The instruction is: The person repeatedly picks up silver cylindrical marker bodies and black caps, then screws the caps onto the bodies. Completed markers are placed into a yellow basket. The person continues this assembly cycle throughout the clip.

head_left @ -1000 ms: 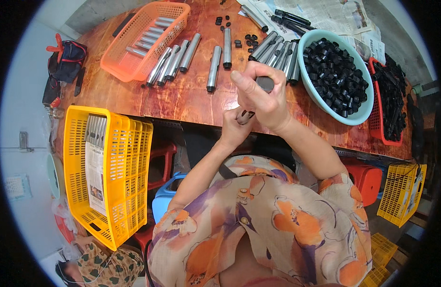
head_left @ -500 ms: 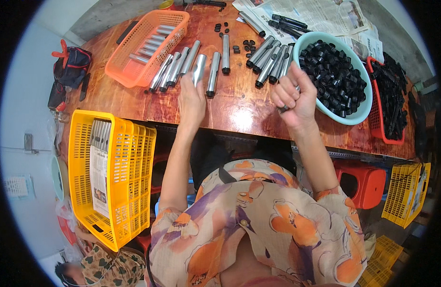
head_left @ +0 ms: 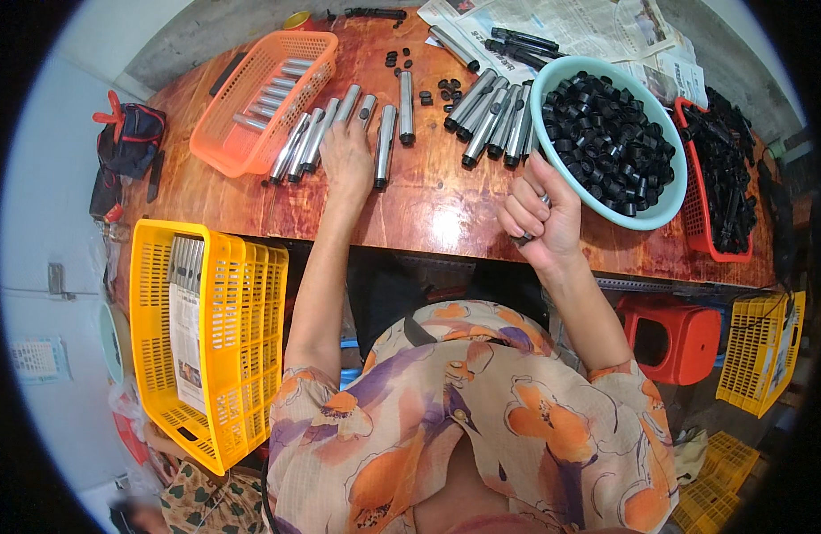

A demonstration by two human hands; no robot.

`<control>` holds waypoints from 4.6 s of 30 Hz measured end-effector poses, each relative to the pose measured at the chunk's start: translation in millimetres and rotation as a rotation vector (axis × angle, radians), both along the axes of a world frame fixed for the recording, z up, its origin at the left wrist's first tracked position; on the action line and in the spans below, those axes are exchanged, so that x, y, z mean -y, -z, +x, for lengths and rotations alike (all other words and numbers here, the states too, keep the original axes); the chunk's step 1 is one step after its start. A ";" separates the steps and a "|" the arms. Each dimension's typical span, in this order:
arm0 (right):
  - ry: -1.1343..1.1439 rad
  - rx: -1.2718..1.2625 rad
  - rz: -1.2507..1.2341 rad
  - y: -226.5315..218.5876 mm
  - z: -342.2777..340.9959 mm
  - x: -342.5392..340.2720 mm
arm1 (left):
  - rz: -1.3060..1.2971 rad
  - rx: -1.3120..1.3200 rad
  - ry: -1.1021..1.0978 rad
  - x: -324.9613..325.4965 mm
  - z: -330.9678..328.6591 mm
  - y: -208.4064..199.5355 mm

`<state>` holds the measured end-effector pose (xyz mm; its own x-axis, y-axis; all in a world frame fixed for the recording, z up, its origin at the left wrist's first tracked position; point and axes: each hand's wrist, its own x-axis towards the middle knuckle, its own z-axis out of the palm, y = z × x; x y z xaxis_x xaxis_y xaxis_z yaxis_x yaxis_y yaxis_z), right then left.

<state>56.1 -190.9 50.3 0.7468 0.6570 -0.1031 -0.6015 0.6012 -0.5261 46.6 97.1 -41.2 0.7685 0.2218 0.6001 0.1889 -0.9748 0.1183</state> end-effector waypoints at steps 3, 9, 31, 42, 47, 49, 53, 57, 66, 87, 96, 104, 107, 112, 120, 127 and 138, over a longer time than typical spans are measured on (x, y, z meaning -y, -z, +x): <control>0.006 -0.009 -0.034 1.5 -1.3 -2.2 | -0.085 -0.081 0.005 15.4 5.9 -10.7; -0.025 -0.036 -0.057 5.2 -2.5 -10.3 | -0.294 -0.134 -0.011 26.2 9.5 -3.5; 0.130 0.013 -0.004 -17.1 26.5 -42.8 | -1.464 0.256 0.673 139.2 -52.8 7.4; 0.068 -0.137 0.037 -23.2 30.9 -65.8 | -1.065 0.320 0.596 139.9 -52.6 1.7; 0.024 -0.159 0.053 -13.4 34.8 -68.6 | -1.082 0.287 0.609 138.4 -52.8 4.4; 0.019 -0.155 0.049 -12.4 34.6 -68.6 | -1.093 0.280 0.605 138.6 -53.1 4.6; 0.013 -0.154 0.046 -10.9 34.8 -68.2 | -1.111 0.262 0.592 139.2 -54.0 3.6; 0.034 -0.167 0.017 -14.2 33.0 -68.7 | -1.092 0.262 0.586 139.3 -53.3 2.3; 0.109 -0.016 -0.024 -19.2 27.3 -69.6 | -1.033 0.251 0.581 138.5 -52.3 4.4; 0.397 0.597 -0.323 -28.6 4.6 -75.4 | -0.920 0.234 0.462 147.4 -49.7 -0.6; 0.220 0.692 -0.280 -21.7 0.4 -72.5 | -1.219 0.290 0.636 142.9 -56.2 -2.5; -0.342 0.761 -0.022 -20.4 19.5 -58.5 | -1.649 -0.276 0.975 128.6 -52.6 12.4; -0.380 0.869 0.035 -24.9 23.3 -65.6 | -1.620 -0.251 0.914 128.1 -53.0 11.2; -0.156 0.700 -0.034 -25.7 12.9 -66.8 | -1.096 0.158 0.429 148.0 -63.1 -3.7; -0.085 0.764 -0.095 -25.7 2.1 -70.6 | -1.208 -0.125 0.691 119.8 -59.2 -1.7; 0.025 0.695 -0.109 -22.2 5.9 -71.8 | -1.160 0.001 0.499 133.2 -59.1 -6.5; 0.047 0.692 -0.134 -25.5 -0.7 -62.6 | -1.131 0.030 0.613 133.7 -59.8 -7.9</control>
